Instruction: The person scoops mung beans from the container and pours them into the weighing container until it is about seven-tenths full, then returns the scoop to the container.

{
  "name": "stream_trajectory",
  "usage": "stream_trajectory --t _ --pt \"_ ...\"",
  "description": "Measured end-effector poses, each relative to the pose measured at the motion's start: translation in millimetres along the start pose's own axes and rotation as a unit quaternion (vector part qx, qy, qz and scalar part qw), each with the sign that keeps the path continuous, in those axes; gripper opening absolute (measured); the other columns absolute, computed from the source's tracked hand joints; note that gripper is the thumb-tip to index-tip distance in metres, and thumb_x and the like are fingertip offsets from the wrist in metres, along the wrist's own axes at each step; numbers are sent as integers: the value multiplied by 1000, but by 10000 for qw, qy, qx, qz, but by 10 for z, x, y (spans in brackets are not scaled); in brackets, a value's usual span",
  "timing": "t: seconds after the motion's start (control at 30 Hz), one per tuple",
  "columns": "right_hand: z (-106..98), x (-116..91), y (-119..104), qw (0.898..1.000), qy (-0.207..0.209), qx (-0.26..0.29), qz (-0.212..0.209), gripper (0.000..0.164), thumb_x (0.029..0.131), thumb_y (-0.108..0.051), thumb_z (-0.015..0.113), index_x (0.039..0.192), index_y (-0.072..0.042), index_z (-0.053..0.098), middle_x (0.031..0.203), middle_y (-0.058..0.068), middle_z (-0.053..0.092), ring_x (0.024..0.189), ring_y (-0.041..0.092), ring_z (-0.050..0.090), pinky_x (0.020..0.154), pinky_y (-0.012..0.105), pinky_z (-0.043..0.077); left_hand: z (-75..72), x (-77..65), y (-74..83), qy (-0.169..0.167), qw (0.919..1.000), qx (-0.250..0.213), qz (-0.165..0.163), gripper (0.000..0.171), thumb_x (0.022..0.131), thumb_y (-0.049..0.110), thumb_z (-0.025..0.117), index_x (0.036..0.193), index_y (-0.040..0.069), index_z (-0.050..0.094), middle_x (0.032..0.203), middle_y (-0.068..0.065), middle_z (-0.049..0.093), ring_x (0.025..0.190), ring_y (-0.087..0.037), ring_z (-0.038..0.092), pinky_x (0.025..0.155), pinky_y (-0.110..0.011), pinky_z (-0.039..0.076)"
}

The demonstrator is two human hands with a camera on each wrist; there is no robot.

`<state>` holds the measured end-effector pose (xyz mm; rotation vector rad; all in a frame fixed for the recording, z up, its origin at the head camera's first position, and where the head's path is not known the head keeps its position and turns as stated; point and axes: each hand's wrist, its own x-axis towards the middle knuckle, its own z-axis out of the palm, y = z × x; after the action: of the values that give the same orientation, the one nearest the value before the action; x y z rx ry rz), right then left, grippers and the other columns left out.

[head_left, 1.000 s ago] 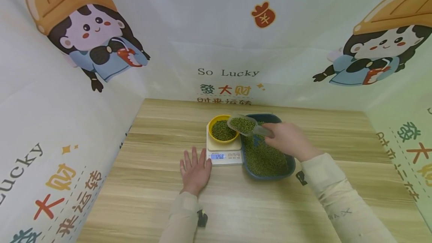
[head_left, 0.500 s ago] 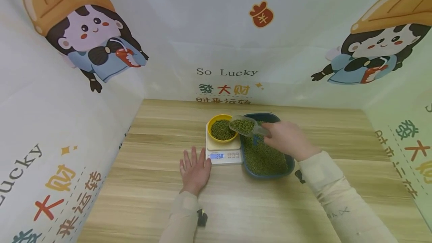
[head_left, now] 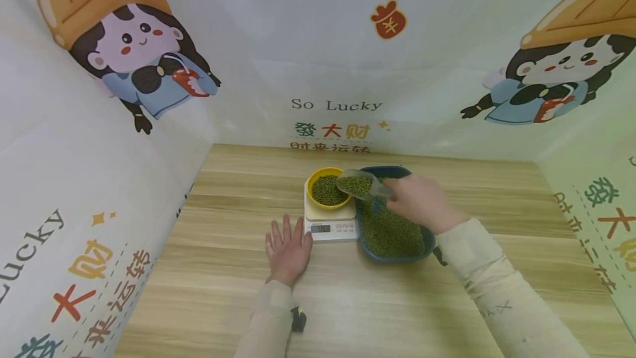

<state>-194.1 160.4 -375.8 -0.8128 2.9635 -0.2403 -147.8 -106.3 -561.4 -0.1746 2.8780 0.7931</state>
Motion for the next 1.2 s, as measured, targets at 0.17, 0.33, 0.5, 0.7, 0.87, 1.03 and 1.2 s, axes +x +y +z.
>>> stream_trajectory --t 0.17,0.33,0.5,0.7,0.87,1.03,1.2 --pt "-24 7 -30 10000 -22 -14 19 34 82 -9 60 113 2 64 53 -4 51 42 6 34 37 19 28 -9 -2 6 -35 10000 41 -18 57 101 47 23 152 22 23 159 -8 -1 140 -34 -16 111 -57 -8" --pt "-46 22 -42 10000 -57 -15 52 33 82 -9 60 113 3 64 55 -3 52 42 7 36 37 19 30 -21 -6 16 -7 10000 40 15 56 101 46 22 152 21 23 159 -9 0 140 -35 -15 111 -58 -7" --pt "-70 35 -49 9999 -126 -16 115 29 82 -9 59 109 2 64 55 -3 52 42 7 38 36 20 31 -24 -3 17 5 10000 36 7 56 101 46 22 152 22 23 159 -9 0 140 -35 -14 111 -58 -7" --pt "-82 41 -58 9996 -101 -229 93 31 82 -9 59 111 1 64 51 -4 48 42 8 37 36 20 28 -26 -5 27 -41 10000 -13 -24 56 101 46 22 152 22 23 159 -8 -1 139 -35 -16 111 -57 -9" --pt "-86 46 -63 9993 -44 -366 53 30 82 -10 60 109 1 65 50 -4 48 42 8 36 37 20 27 -34 -15 34 -50 10000 -37 -17 56 101 45 23 151 21 24 159 -8 -1 139 -35 -16 111 -57 -8" --pt "-95 51 -68 9989 78 -466 22 13 80 -9 60 91 -3 64 52 -3 48 43 9 38 37 21 28 -46 -22 39 -15 10000 -41 -9 55 101 45 23 151 21 24 159 -9 0 139 -36 -15 111 -58 -8" --pt "-105 60 -83 9985 116 -543 -26 13 79 -8 59 90 -4 64 50 -4 45 43 9 36 36 21 26 -42 -21 30 -20 10000 -11 16 56 102 44 23 151 20 24 159 -10 0 139 -37 -14 111 -59 -8"
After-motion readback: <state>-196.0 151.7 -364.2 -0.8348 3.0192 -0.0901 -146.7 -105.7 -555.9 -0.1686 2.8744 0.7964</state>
